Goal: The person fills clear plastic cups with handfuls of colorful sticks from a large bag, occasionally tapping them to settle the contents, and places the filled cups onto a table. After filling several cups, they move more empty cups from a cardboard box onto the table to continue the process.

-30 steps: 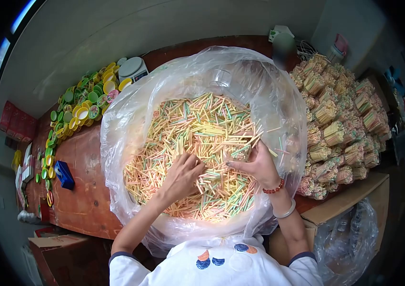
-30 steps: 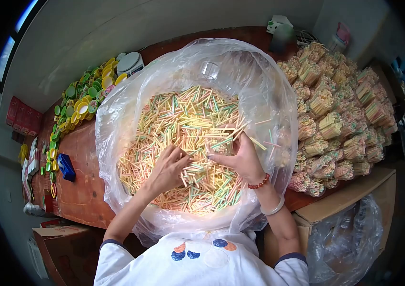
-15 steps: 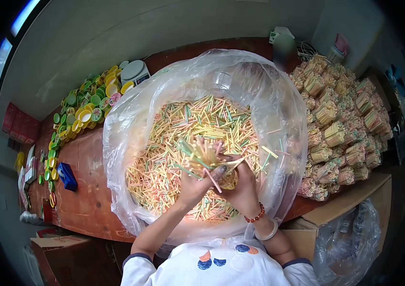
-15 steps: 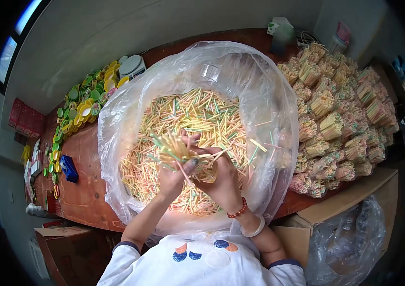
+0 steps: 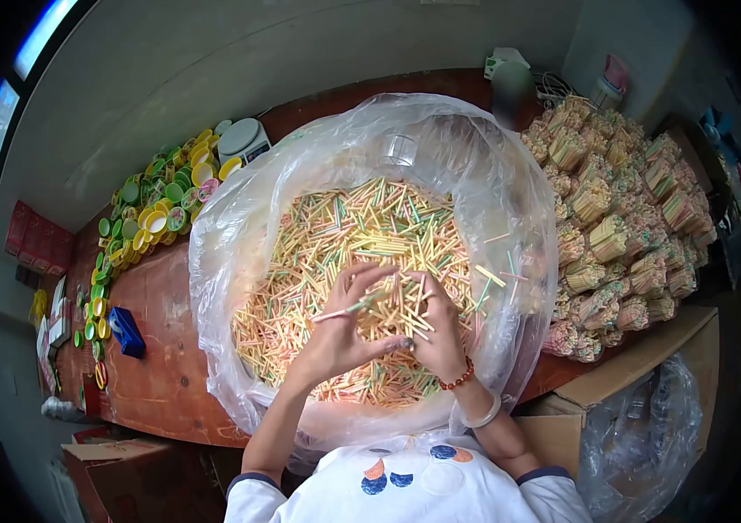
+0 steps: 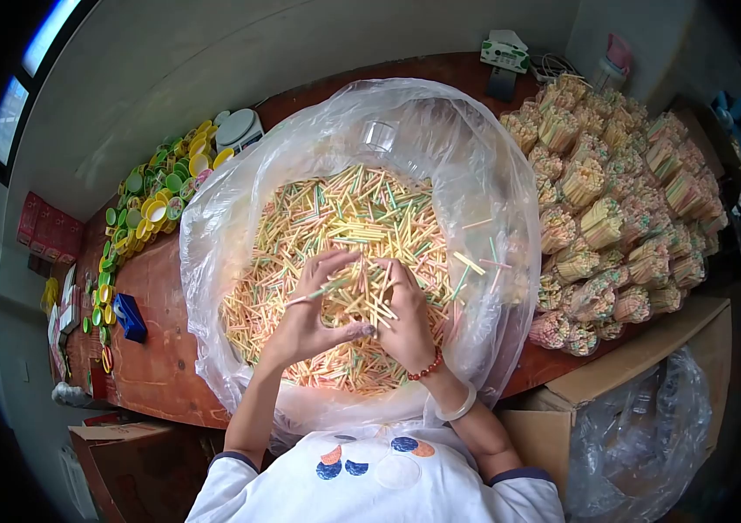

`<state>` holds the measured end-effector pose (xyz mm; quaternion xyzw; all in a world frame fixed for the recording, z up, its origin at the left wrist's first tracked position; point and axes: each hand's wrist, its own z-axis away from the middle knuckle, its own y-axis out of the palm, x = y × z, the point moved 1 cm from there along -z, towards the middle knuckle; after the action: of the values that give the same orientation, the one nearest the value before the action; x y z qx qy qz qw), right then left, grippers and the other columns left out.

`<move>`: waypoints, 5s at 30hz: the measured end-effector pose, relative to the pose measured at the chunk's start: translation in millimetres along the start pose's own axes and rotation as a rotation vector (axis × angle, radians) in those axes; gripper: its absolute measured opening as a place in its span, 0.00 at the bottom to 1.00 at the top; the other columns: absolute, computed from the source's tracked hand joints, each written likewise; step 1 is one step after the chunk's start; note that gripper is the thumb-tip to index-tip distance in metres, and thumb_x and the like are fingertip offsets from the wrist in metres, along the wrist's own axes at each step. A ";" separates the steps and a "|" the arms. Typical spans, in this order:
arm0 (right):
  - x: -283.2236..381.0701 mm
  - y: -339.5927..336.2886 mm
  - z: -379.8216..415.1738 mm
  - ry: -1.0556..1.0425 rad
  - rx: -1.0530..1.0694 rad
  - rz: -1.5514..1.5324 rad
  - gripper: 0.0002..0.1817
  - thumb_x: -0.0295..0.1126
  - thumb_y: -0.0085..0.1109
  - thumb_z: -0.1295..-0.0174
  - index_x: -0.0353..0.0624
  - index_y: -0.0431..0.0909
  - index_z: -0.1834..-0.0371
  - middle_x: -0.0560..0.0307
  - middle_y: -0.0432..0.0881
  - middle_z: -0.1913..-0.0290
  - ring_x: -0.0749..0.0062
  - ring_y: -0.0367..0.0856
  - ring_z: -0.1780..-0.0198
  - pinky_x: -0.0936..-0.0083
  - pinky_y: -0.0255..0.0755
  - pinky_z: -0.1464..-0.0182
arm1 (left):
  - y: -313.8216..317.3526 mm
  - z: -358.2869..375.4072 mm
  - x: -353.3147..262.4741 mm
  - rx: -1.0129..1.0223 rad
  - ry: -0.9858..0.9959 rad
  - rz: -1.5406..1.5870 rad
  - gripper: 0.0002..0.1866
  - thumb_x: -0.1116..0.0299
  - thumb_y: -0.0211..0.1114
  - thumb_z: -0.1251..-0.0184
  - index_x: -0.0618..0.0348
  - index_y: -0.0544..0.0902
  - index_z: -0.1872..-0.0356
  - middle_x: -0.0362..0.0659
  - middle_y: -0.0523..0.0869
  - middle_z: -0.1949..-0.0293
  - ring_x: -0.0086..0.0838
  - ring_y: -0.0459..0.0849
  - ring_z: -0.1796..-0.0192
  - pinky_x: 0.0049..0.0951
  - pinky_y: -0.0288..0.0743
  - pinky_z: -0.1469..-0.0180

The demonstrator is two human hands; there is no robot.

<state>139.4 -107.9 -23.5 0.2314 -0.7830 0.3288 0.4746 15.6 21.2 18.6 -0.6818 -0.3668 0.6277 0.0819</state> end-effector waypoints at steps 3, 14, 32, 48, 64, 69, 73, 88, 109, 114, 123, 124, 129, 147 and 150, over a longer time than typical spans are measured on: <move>-1.2 0.5 7.1 0.102 -0.009 0.030 0.33 0.19 0.76 0.53 0.36 0.75 0.40 0.47 0.85 0.51 0.57 0.87 0.49 0.65 0.79 0.47 | -8.4 10.4 1.2 -0.037 -0.064 -0.048 0.26 0.65 0.80 0.40 0.53 0.84 0.39 0.52 0.82 0.42 0.45 0.82 0.37 0.45 0.78 0.35; 9.7 3.6 23.4 0.122 -0.133 -0.048 0.43 0.23 0.83 0.53 0.37 0.69 0.32 0.46 0.81 0.38 0.58 0.83 0.35 0.65 0.78 0.33 | 5.0 14.2 -23.9 0.070 -0.004 -0.135 0.32 0.59 0.76 0.33 0.41 0.78 0.28 0.53 0.74 0.34 0.48 0.81 0.37 0.45 0.81 0.38; -0.3 1.8 39.8 -0.051 -0.261 -0.303 0.42 0.17 0.80 0.51 0.33 0.68 0.32 0.46 0.75 0.34 0.62 0.77 0.31 0.65 0.72 0.26 | 14.4 10.3 -46.5 -0.179 0.106 0.098 0.14 0.84 0.75 0.44 0.58 0.93 0.56 0.41 0.94 0.60 0.31 0.92 0.57 0.29 0.85 0.53; 0.0 4.5 47.2 -0.018 -0.272 -0.410 0.43 0.22 0.84 0.50 0.32 0.67 0.31 0.47 0.75 0.33 0.62 0.76 0.30 0.65 0.68 0.24 | 23.8 25.4 -29.1 -0.314 0.418 -0.005 0.13 0.82 0.77 0.48 0.56 0.93 0.60 0.39 0.93 0.63 0.30 0.90 0.60 0.31 0.82 0.55; 6.7 0.5 49.6 0.047 -0.238 -0.183 0.42 0.24 0.86 0.52 0.36 0.70 0.33 0.46 0.80 0.37 0.60 0.83 0.36 0.66 0.78 0.33 | 10.3 -5.1 -26.6 -0.176 0.014 -0.035 0.12 0.78 0.75 0.36 0.56 0.93 0.52 0.43 0.87 0.64 0.29 0.86 0.67 0.32 0.82 0.64; 2.9 -4.3 51.1 0.100 -0.179 -0.235 0.44 0.21 0.84 0.52 0.35 0.67 0.31 0.49 0.75 0.34 0.63 0.77 0.32 0.67 0.74 0.29 | 3.6 -8.9 -32.2 -0.041 0.085 -0.140 0.11 0.74 0.76 0.39 0.56 0.92 0.55 0.42 0.88 0.61 0.33 0.87 0.60 0.35 0.82 0.56; 16.7 -11.5 46.6 0.031 -0.142 -0.025 0.45 0.26 0.86 0.56 0.36 0.70 0.32 0.45 0.82 0.39 0.55 0.83 0.36 0.63 0.79 0.36 | 9.8 -14.4 -41.3 0.090 0.287 -0.368 0.20 0.67 0.74 0.37 0.52 0.86 0.43 0.44 0.86 0.45 0.39 0.83 0.42 0.42 0.77 0.42; 18.5 -359.8 -10.0 0.219 -1.191 0.551 0.35 0.35 0.87 0.54 0.39 0.81 0.41 0.46 0.85 0.42 0.61 0.86 0.44 0.66 0.82 0.42 | -37.9 -24.5 -58.6 -0.039 0.243 -0.327 0.36 0.40 0.46 0.19 0.57 0.74 0.25 0.61 0.64 0.21 0.58 0.63 0.19 0.58 0.59 0.22; 40.7 -183.8 -77.3 -0.106 -0.532 0.124 0.15 0.25 0.70 0.33 0.39 0.84 0.43 0.54 0.90 0.49 0.69 0.89 0.48 0.74 0.83 0.42 | -73.3 22.3 27.0 -0.112 -0.202 -0.514 0.27 0.64 0.71 0.29 0.54 0.75 0.31 0.54 0.76 0.36 0.51 0.78 0.33 0.48 0.75 0.33; -56.8 -25.6 -149.5 -0.252 -0.050 0.741 0.39 0.38 0.77 0.39 0.26 0.69 0.32 0.35 0.75 0.33 0.46 0.72 0.29 0.61 0.70 0.27 | -62.2 25.5 40.3 0.079 -0.054 -0.453 0.37 0.66 0.73 0.32 0.50 0.67 0.24 0.55 0.69 0.27 0.54 0.69 0.24 0.51 0.65 0.22; -41.4 -65.3 -101.7 0.097 -0.185 0.322 0.35 0.32 0.78 0.45 0.33 0.72 0.35 0.39 0.77 0.40 0.49 0.79 0.39 0.61 0.72 0.33 | -51.3 7.8 83.5 0.325 0.051 -0.931 0.55 0.70 0.77 0.50 0.44 0.60 0.17 0.44 0.58 0.16 0.41 0.49 0.13 0.49 0.39 0.12; -46.8 -66.2 -84.9 0.134 -0.175 0.163 0.36 0.30 0.77 0.43 0.33 0.69 0.33 0.41 0.78 0.38 0.57 0.80 0.37 0.65 0.73 0.34 | -49.4 -3.8 91.5 0.332 0.161 -0.988 0.52 0.72 0.75 0.50 0.46 0.63 0.18 0.43 0.60 0.17 0.39 0.50 0.13 0.48 0.40 0.12; -41.3 -34.8 -19.9 0.226 -0.089 -0.602 0.40 0.23 0.71 0.40 0.37 0.60 0.26 0.47 0.72 0.31 0.61 0.74 0.29 0.65 0.70 0.25 | -38.1 -11.4 111.9 0.308 0.475 -0.715 0.19 0.72 0.64 0.36 0.61 0.80 0.43 0.46 0.76 0.29 0.36 0.69 0.21 0.40 0.58 0.17; -23.4 -12.6 10.9 0.475 0.100 -0.948 0.41 0.29 0.73 0.45 0.40 0.61 0.28 0.50 0.75 0.34 0.63 0.78 0.33 0.62 0.71 0.27 | 23.9 -2.8 25.3 -0.508 -0.460 1.359 0.18 0.69 0.62 0.25 0.65 0.77 0.38 0.49 0.87 0.48 0.38 0.87 0.42 0.38 0.80 0.32; -24.3 -8.8 16.2 0.493 0.228 -0.700 0.42 0.27 0.77 0.48 0.37 0.63 0.30 0.50 0.78 0.37 0.63 0.79 0.33 0.65 0.72 0.28 | 36.8 -9.3 20.9 -0.642 -0.400 1.369 0.19 0.69 0.61 0.24 0.66 0.77 0.36 0.49 0.88 0.49 0.37 0.86 0.39 0.38 0.79 0.31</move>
<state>146.6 -124.5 -48.0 0.4483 -0.4797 0.2778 0.7013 37.5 10.6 -17.3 -0.6206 -0.0359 0.5126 -0.5923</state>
